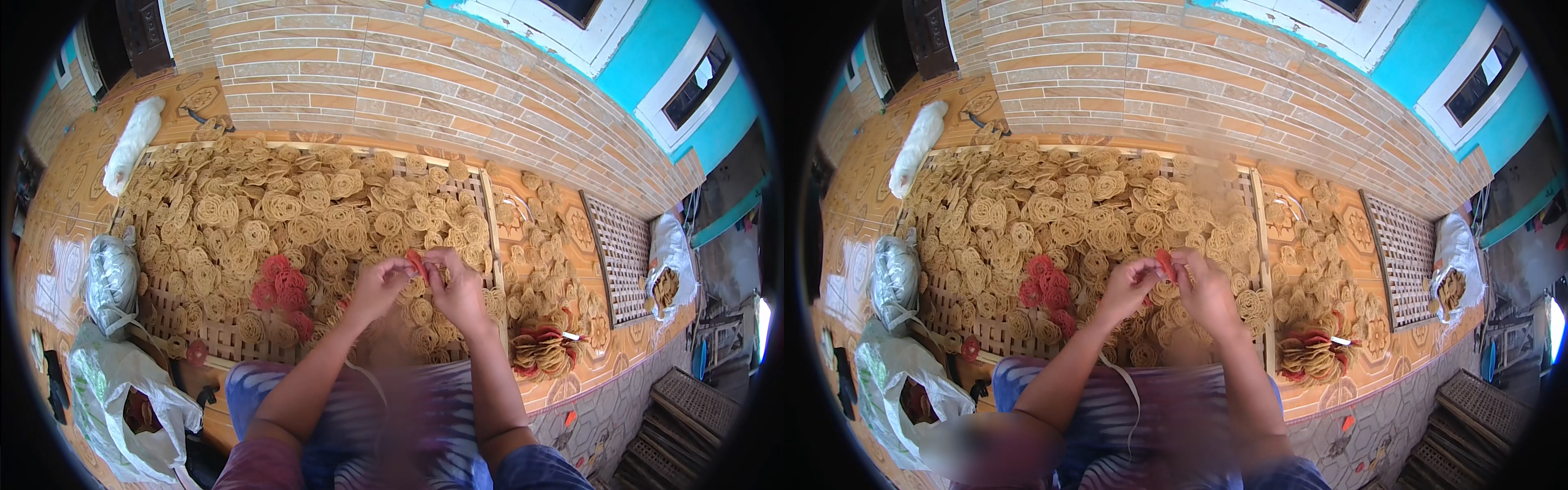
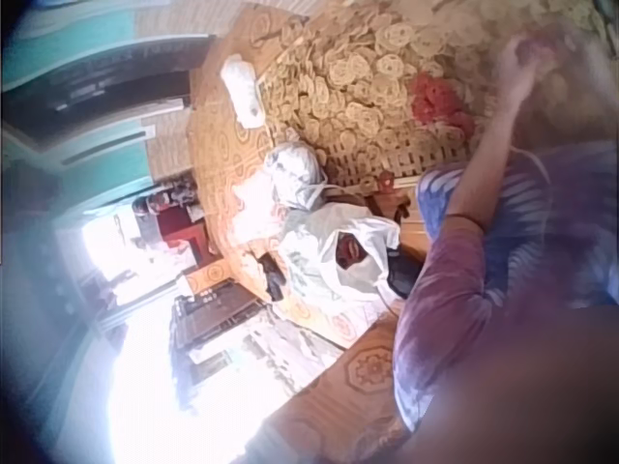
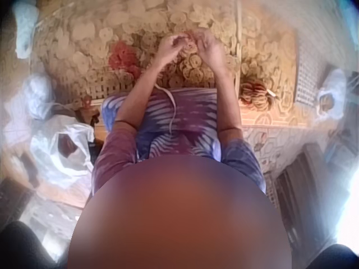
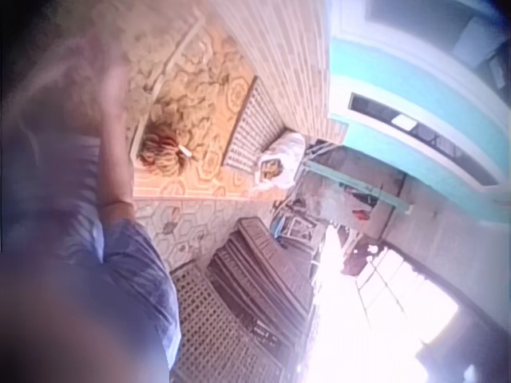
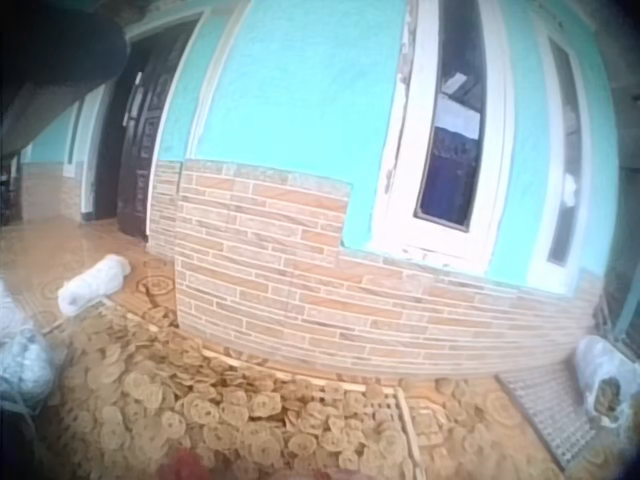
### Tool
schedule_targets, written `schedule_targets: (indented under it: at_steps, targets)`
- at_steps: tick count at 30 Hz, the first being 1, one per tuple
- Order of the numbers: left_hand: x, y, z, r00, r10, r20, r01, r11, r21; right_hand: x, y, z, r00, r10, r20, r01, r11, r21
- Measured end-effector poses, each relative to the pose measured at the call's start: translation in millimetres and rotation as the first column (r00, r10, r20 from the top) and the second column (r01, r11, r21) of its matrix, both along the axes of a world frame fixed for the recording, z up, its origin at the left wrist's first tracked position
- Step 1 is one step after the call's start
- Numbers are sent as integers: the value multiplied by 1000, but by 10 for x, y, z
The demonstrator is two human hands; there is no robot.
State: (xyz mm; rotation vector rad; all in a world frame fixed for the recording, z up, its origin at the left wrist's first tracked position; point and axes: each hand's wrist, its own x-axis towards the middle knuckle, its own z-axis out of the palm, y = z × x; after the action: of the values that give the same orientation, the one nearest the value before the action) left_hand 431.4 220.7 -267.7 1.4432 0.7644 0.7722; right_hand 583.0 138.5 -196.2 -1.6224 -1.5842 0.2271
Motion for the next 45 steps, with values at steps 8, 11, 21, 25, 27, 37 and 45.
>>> schedule_targets:
  at_steps: [8,11,21,25,27,37,45]
  targets:
    - [-197,140,269,992,26,-120,21,928,371,105,-44,121,934,-99,343,46,986,161]
    - [-32,-58,250,997,25,-67,9,888,459,94,-60,112,951,-47,306,20,996,89]
    - [21,-90,183,990,-53,-131,108,883,457,124,-77,66,975,53,-218,-32,995,99]
    - [-34,-90,327,985,-81,-152,141,885,444,118,-88,78,938,55,-343,12,982,190]
    - [-48,-101,381,968,-75,-241,181,871,458,104,-98,87,944,21,-330,40,984,176]
    - [-203,8,-63,899,-96,-427,328,796,510,242,-43,35,915,-48,-401,124,978,166]
    - [-329,-188,294,687,-248,-683,463,874,149,556,-90,-166,827,-119,-550,329,895,301]
